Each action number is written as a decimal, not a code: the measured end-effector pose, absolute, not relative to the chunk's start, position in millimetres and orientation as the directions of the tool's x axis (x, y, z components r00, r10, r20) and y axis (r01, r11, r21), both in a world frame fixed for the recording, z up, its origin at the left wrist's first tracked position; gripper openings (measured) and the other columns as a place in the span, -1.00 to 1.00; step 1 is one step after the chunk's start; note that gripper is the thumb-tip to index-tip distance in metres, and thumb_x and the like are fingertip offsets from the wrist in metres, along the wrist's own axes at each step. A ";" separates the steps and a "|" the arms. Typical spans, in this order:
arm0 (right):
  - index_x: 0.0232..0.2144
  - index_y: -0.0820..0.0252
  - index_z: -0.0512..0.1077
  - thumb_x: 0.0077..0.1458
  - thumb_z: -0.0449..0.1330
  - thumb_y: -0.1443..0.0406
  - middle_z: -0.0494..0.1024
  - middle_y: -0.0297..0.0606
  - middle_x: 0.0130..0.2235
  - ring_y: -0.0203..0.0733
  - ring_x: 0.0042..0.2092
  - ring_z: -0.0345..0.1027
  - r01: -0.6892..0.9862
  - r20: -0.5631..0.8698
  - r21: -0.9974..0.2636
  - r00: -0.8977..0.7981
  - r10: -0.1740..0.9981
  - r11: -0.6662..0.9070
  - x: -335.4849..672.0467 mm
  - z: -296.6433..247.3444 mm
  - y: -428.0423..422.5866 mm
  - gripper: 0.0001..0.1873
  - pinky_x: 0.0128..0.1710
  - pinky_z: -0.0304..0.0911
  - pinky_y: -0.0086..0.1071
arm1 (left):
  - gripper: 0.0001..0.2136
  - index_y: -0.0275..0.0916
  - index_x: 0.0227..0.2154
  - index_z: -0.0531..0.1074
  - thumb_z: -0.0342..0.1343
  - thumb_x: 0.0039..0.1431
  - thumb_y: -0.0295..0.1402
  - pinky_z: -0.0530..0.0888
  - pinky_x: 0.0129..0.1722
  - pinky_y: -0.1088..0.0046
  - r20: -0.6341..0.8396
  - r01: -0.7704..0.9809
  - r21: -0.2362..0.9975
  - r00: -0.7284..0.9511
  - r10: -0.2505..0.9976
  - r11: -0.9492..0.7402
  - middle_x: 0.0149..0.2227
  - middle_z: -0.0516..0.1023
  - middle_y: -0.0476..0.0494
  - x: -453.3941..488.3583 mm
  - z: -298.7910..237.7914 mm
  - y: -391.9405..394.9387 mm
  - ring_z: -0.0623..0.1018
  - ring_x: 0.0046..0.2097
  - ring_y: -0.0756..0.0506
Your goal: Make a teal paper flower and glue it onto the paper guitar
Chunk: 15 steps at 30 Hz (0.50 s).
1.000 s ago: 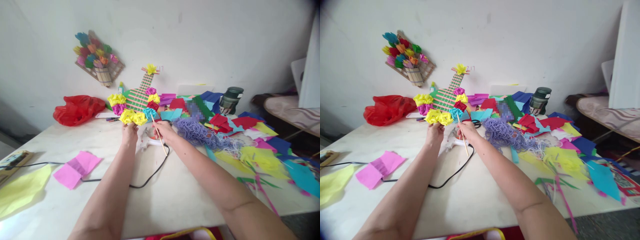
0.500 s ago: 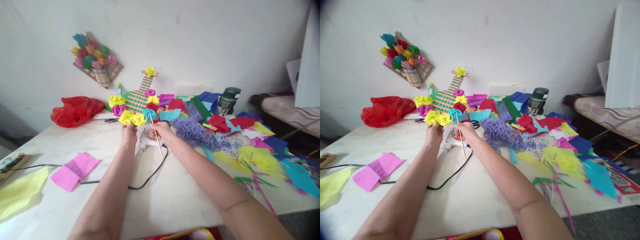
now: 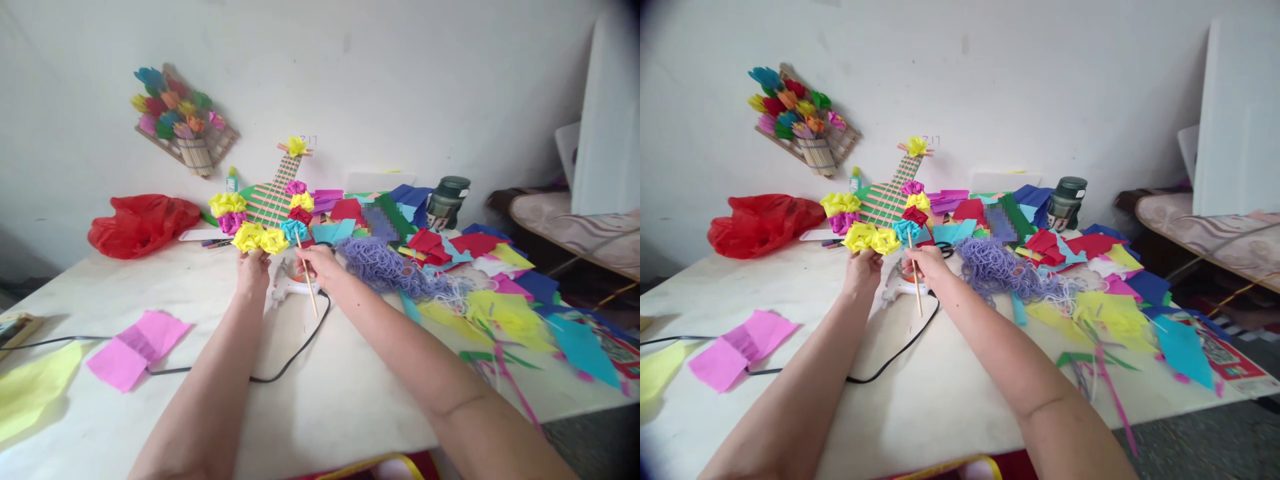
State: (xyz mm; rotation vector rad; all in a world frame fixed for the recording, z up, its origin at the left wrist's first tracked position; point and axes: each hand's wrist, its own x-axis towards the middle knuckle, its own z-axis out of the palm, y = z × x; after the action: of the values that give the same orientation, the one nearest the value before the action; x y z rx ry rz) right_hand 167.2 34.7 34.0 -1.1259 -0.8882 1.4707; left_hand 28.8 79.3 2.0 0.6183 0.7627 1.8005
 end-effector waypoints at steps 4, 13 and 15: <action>-0.55 0.26 0.25 0.12 0.13 0.43 0.39 -0.39 -0.71 -0.42 -0.71 0.25 -0.287 -0.189 -0.940 -0.007 0.982 -0.183 165.9 33.1 35.2 -0.78 -0.79 -0.19 -0.59 | -0.63 -0.18 -0.34 0.32 0.09 -0.31 -0.63 0.18 -0.63 0.64 0.066 -0.622 0.738 -0.319 0.946 -0.261 -0.50 0.45 0.10 31.0 4.3 77.2 0.37 -0.60 0.11; -0.57 0.21 0.21 0.08 0.17 0.44 0.36 -0.46 -0.73 -0.43 -0.71 0.27 -0.202 -0.168 -0.967 0.062 0.984 -0.152 161.0 32.0 34.2 -0.75 -0.76 -0.16 -0.60 | -0.70 -0.22 -0.40 0.32 0.10 -0.29 -0.62 0.19 -0.64 0.64 0.041 -0.632 0.737 -0.310 0.950 -0.238 -0.53 0.43 0.09 32.4 5.4 77.2 0.30 -0.64 0.14; -0.57 0.20 0.20 0.09 0.15 0.45 0.36 -0.47 -0.73 -0.43 -0.71 0.27 -0.184 -0.147 -0.974 0.069 0.987 -0.133 159.8 30.4 34.3 -0.74 -0.76 -0.16 -0.60 | -0.70 -0.24 -0.41 0.33 0.09 -0.30 -0.62 0.19 -0.63 0.64 0.047 -0.642 0.728 -0.300 0.953 -0.238 -0.54 0.42 0.09 32.0 4.3 78.1 0.29 -0.64 0.14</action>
State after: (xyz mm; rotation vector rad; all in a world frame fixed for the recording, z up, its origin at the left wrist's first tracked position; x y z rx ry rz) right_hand 159.8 34.3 30.4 -1.2131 -0.9462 1.3290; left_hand 32.0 78.1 4.3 0.6015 0.7323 1.7751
